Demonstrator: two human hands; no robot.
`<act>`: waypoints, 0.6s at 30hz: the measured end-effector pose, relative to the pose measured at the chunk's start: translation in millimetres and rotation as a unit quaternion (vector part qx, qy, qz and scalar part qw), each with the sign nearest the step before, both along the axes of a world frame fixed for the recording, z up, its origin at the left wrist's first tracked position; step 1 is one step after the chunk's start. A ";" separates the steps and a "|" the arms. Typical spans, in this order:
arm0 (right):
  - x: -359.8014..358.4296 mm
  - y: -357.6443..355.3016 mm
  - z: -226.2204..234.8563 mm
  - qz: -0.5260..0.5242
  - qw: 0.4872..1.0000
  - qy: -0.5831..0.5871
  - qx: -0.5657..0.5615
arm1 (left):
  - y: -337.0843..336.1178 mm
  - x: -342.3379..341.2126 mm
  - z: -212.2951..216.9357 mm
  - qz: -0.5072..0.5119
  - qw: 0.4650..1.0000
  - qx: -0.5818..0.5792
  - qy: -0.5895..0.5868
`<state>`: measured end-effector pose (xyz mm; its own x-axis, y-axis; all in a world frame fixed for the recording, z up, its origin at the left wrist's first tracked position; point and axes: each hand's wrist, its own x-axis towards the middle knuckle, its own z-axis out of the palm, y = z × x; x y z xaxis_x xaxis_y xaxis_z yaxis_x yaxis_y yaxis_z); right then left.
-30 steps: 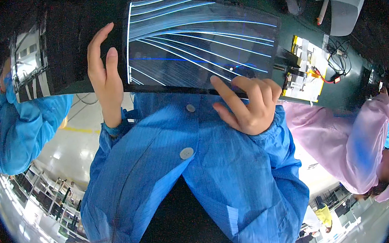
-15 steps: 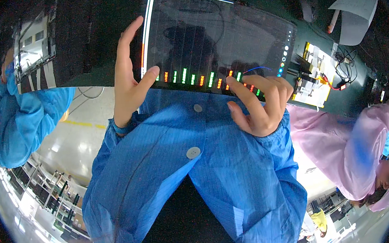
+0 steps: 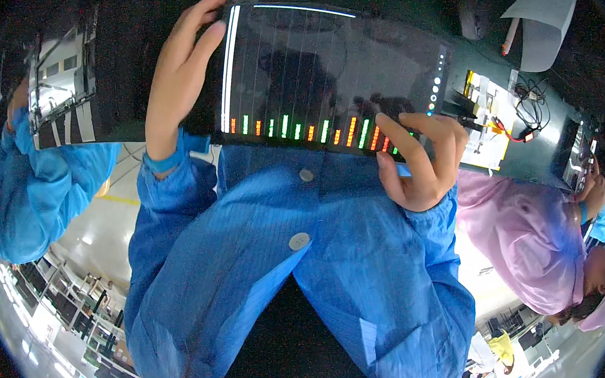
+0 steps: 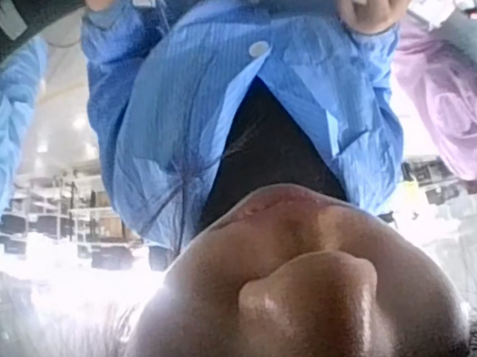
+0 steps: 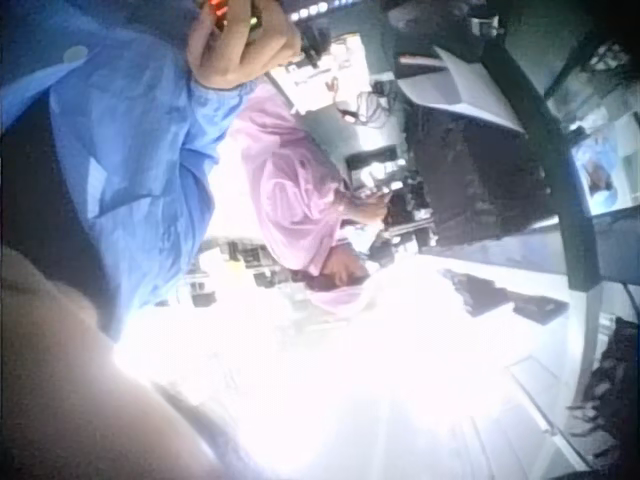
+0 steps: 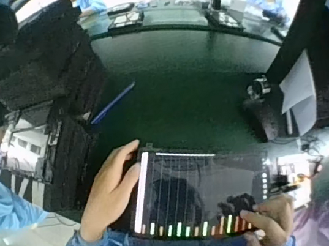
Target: The person connects tablet assemblies to a testing board, tests their screens by touching the displays and inserting a cable, and marks the tablet components with a pen.
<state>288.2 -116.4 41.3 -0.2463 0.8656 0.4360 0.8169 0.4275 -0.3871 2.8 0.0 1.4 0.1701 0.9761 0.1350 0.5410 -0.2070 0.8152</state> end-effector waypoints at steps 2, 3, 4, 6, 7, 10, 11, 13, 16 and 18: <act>-2.1 0.2 2.2 -0.006 1.000 0.015 0.008 | 16.6 8.8 1.9 0.001 0.999 -0.012 0.050; -0.7 2.1 2.6 -0.015 0.999 0.028 0.015 | 23.1 12.8 3.7 -0.006 0.999 -0.004 0.047; 1.9 1.8 2.8 -0.014 0.999 0.028 0.018 | 28.6 14.8 6.3 -0.021 0.998 0.006 0.054; 6.0 0.9 3.2 -0.024 0.999 0.030 0.018 | 33.1 16.3 10.2 -0.022 0.999 -0.004 0.040; 8.8 0.9 4.1 -0.030 0.999 0.032 0.013 | 35.3 17.5 16.3 -0.026 0.998 0.006 0.056; 15.5 4.3 5.8 -0.063 0.997 0.041 0.013 | 33.4 25.7 25.2 -0.022 0.993 0.093 0.063; 17.2 6.1 6.1 -0.073 0.996 0.043 0.007 | 30.9 28.2 28.9 -0.030 0.988 0.123 0.083; 19.8 10.5 12.6 -0.099 0.994 0.037 -0.001 | 22.6 35.1 39.7 -0.102 0.987 0.121 0.011; 22.4 15.2 8.6 -0.140 0.989 0.036 0.022 | -6.6 38.6 60.3 -0.248 0.949 -0.056 -0.188; 22.2 15.6 7.7 -0.158 0.985 0.071 0.029 | -7.4 27.7 58.9 -0.383 0.872 -0.084 -0.293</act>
